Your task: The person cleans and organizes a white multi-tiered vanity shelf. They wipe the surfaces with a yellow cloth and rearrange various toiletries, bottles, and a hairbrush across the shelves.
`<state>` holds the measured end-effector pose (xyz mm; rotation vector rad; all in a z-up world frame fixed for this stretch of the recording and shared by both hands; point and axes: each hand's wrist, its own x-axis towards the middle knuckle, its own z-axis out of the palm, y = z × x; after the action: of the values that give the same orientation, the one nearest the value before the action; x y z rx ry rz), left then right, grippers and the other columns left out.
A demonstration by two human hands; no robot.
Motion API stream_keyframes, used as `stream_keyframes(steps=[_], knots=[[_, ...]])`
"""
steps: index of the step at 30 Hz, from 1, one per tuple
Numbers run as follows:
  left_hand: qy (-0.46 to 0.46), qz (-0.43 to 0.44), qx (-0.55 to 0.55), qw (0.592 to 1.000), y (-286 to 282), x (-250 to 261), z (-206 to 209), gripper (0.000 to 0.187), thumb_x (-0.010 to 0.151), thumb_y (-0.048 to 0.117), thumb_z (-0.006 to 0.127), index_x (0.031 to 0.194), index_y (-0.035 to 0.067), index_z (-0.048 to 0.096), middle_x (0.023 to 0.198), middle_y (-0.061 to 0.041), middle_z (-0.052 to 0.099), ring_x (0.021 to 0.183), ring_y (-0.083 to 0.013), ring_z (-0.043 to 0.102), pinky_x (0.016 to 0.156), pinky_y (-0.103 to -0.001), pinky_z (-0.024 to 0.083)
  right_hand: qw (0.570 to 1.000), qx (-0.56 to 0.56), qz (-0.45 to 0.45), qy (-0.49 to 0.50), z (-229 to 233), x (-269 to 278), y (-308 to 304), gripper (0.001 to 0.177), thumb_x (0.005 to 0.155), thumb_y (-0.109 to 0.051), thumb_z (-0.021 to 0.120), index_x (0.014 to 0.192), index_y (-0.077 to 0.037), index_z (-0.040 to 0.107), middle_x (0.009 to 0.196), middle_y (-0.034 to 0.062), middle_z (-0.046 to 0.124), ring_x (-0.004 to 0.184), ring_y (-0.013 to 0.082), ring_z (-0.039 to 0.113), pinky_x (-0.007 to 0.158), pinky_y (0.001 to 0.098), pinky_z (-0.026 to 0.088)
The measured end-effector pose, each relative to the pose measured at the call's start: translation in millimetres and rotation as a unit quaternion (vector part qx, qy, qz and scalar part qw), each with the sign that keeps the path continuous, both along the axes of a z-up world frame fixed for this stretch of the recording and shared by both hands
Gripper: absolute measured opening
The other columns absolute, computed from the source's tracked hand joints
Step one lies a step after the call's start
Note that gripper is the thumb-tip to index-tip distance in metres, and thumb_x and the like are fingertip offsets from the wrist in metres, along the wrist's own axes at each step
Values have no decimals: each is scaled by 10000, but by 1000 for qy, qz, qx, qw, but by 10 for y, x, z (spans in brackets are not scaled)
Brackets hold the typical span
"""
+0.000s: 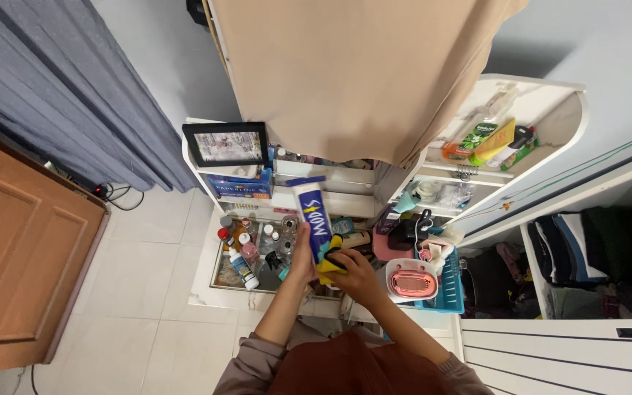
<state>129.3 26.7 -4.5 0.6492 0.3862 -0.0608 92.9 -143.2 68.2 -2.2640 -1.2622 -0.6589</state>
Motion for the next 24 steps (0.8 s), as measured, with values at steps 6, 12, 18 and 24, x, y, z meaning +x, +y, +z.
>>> stream_keyframes(steps=[6, 12, 18, 24], knots=[[-60, 39, 229, 971, 206, -42, -138, 604, 1060, 472, 463, 1542, 118, 377, 1119, -134, 643, 903, -216, 646, 754, -374, 549, 986, -1, -27, 166, -496, -18, -82, 357, 776, -141, 798, 1128, -198, 797, 1301, 112, 577, 1213, 330, 552, 999, 439, 503], [-51, -12, 306, 950, 324, -195, -79, 708, 1047, 549, 392, 1607, 126, 300, 1345, -131, 596, 1178, -183, 632, 991, -341, 534, 943, 32, -78, 321, -849, 92, -90, 383, 826, -115, 774, 1202, -122, 707, 1336, 196, 546, 1240, 411, 524, 1024, 493, 455], [-72, -45, 240, 967, 244, -69, -946, 556, 986, 294, 488, 1489, 107, 345, 1282, -125, 597, 1116, -205, 632, 964, -354, 528, 926, 59, -149, 341, -807, 198, -129, 328, 875, -201, 772, 1185, -106, 723, 1316, 192, 616, 1191, 396, 585, 994, 475, 476], [-107, -89, 218, 966, 96, -227, -539, 401, 1036, 247, 459, 1392, 71, 407, 1252, -109, 551, 1147, -174, 606, 982, -332, 514, 817, 237, -123, 511, -477, 200, -150, 391, 936, -242, 723, 1297, -107, 662, 1250, 92, 712, 1114, 237, 703, 932, 373, 556]])
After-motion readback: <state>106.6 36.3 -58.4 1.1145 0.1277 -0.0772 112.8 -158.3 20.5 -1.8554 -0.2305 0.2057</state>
